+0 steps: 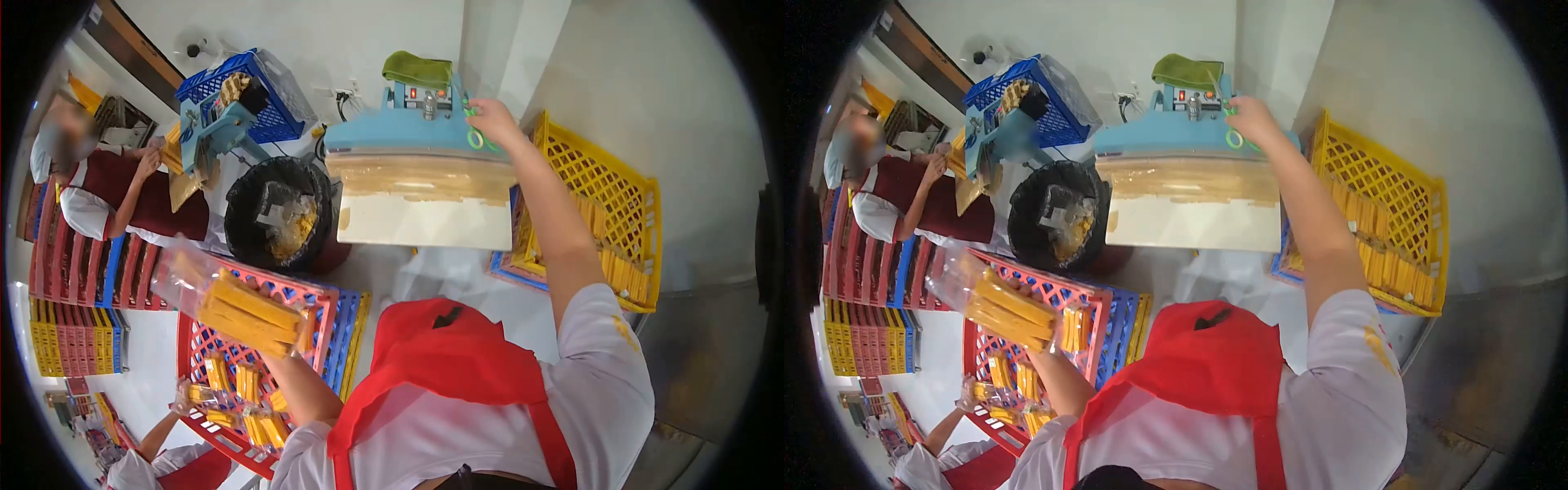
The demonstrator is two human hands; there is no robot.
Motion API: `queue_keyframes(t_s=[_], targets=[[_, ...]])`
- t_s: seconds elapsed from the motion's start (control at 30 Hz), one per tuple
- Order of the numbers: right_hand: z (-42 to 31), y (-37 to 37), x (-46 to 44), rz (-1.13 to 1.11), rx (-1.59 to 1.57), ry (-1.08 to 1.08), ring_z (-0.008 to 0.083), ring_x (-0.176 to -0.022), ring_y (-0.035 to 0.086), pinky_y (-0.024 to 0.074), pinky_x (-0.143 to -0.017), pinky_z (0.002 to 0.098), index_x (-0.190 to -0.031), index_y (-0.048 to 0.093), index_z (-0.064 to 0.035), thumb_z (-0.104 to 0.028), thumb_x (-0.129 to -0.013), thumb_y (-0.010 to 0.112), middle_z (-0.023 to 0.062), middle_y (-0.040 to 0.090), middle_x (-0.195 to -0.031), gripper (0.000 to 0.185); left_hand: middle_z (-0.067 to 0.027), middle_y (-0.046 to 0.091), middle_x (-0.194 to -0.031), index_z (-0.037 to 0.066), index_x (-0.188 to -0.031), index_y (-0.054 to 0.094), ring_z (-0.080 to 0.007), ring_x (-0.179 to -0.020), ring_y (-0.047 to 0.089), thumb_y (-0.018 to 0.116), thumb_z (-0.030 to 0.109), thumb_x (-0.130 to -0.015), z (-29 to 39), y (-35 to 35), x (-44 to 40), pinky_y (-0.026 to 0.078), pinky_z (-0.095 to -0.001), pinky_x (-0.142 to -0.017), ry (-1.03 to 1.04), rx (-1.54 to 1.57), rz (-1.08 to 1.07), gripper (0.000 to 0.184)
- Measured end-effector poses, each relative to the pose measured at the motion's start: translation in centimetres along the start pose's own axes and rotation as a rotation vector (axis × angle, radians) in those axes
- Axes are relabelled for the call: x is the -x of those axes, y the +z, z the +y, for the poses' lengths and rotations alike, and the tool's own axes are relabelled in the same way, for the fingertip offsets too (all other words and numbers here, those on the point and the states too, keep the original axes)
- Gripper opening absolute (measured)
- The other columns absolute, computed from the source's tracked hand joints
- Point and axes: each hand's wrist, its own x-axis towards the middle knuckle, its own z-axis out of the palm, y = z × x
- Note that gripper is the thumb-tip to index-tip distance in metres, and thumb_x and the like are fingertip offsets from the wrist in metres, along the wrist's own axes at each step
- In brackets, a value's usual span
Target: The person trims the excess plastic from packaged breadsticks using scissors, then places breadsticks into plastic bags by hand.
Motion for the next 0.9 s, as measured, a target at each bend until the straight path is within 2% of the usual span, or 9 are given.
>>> queue_keyframes(t_s=[0.2,0.27,0.47,0.53,0.63,0.7,0.77,0.87,0.9], targets=[[3.2,5.1,-10.1,0.083,0.342,0.048,0.0294,-0.078,0.058,0.0448,-0.068,0.0373,-0.095,0.06,-0.0027,-0.011,-0.062,0.066,0.0175,0.06,-0.085,0.035,-0.0165,0.043,-0.115,0.009,-0.128,0.029,-0.0313,-0.097,0.047,0.06,0.059,-0.066,-2.8,-2.6,-6.6,0.04,-0.0447,-0.085,-0.043,0.005,0.061,0.085],[4.2,6.1,-11.8,0.049,0.421,0.092,0.0317,-0.08,0.058,0.0447,-0.07,0.0384,-0.094,0.06,-0.003,-0.012,-0.062,0.067,0.0184,0.059,-0.088,0.034,-0.0168,0.039,-0.117,0.015,-0.131,0.025,-0.029,-0.095,0.048,0.065,0.056,-0.064,-3.1,-2.1,-9.0,0.044,-0.0388,-0.077,-0.104,-0.109,0.146,0.088],[2.7,6.8,-10.6,0.08,0.512,0.152,0.0318,-0.073,0.058,0.0449,-0.064,0.0387,-0.082,0.063,-0.0044,-0.017,-0.066,0.066,0.0166,0.061,-0.081,0.02,-0.005,0.034,-0.132,0.013,-0.133,0.021,-0.0233,-0.116,0.039,0.065,0.046,-0.068,-4.0,-3.5,-15.0,0.036,-0.0397,-0.095,-0.078,-0.197,0.18,0.085],[-2.6,5.1,-8.9,0.098,0.38,0.041,0.0274,-0.066,0.059,0.0454,-0.059,0.038,-0.083,0.062,-0.0036,-0.013,-0.075,0.056,0.0151,0.061,-0.075,0.013,-0.0067,0.04,-0.127,0.013,-0.127,0.034,-0.0249,-0.11,0.045,0.06,0.048,-0.072,-5.3,-3.3,-17.0,0.037,-0.0425,-0.092,-0.027,-0.293,0.41,0.071],[-5.6,9.7,-4.8,-0.104,-0.585,0.038,0.0107,-0.061,0.052,0.0432,-0.054,0.0252,-0.087,0.058,-0.0068,-0.02,-0.081,0.055,0.0029,0.056,-0.072,0.015,-0.0048,0.035,-0.131,0.012,-0.133,0.022,-0.0213,-0.118,0.037,0.061,0.037,-0.075,-6.8,-5.5,-18.9,0.032,-0.0399,-0.097,-0.185,-0.004,0.226,0.074],[-8.5,12.9,-0.7,-0.593,-1.109,0.436,0.0189,-0.081,0.056,0.0484,-0.065,0.0364,-0.112,0.048,-0.0101,-0.032,-0.084,0.052,0.0083,0.056,-0.099,0.036,-0.0046,0.035,-0.13,0.011,-0.133,0.022,-0.021,-0.117,0.037,0.064,0.038,-0.072,-8.4,-3.6,-20.8,0.032,-0.0394,-0.097,-0.17,-0.055,0.146,0.079],[-10.3,14.1,1.6,-1.188,-1.727,0.624,0.0221,-0.092,0.056,0.0473,-0.072,0.041,-0.118,0.045,-0.012,-0.045,-0.086,0.039,0.0085,0.055,-0.108,0.046,-0.0048,0.036,-0.129,0.009,-0.133,0.019,-0.0202,-0.117,0.038,0.072,0.04,-0.064,-9.5,0.0,-23.1,0.031,-0.0371,-0.097,-0.17,-0.225,0.015,0.092],[-12.3,12.0,2.1,-1.117,-1.604,0.49,0.0227,-0.098,0.054,0.0458,-0.076,0.0424,-0.12,0.043,-0.0126,-0.05,-0.087,0.028,0.0088,0.052,-0.114,0.052,-0.0055,0.035,-0.129,0.007,-0.133,0.017,-0.0202,-0.117,0.037,0.074,0.039,-0.062,-9.9,0.5,-24.0,0.03,-0.0352,-0.097,-0.228,-0.515,-0.006,0.097],[-12.6,11.2,1.7,-1.07,-1.639,0.476,0.0214,-0.099,0.054,0.0456,-0.078,0.0409,-0.119,0.043,-0.0119,-0.044,-0.088,0.035,0.0085,0.051,-0.115,0.045,-0.0059,0.036,-0.127,0.009,-0.131,0.022,-0.0204,-0.118,0.037,0.073,0.043,-0.062,-10.1,2.1,-24.2,0.031,-0.0341,-0.096,-0.161,-0.6,0.019,0.092]])
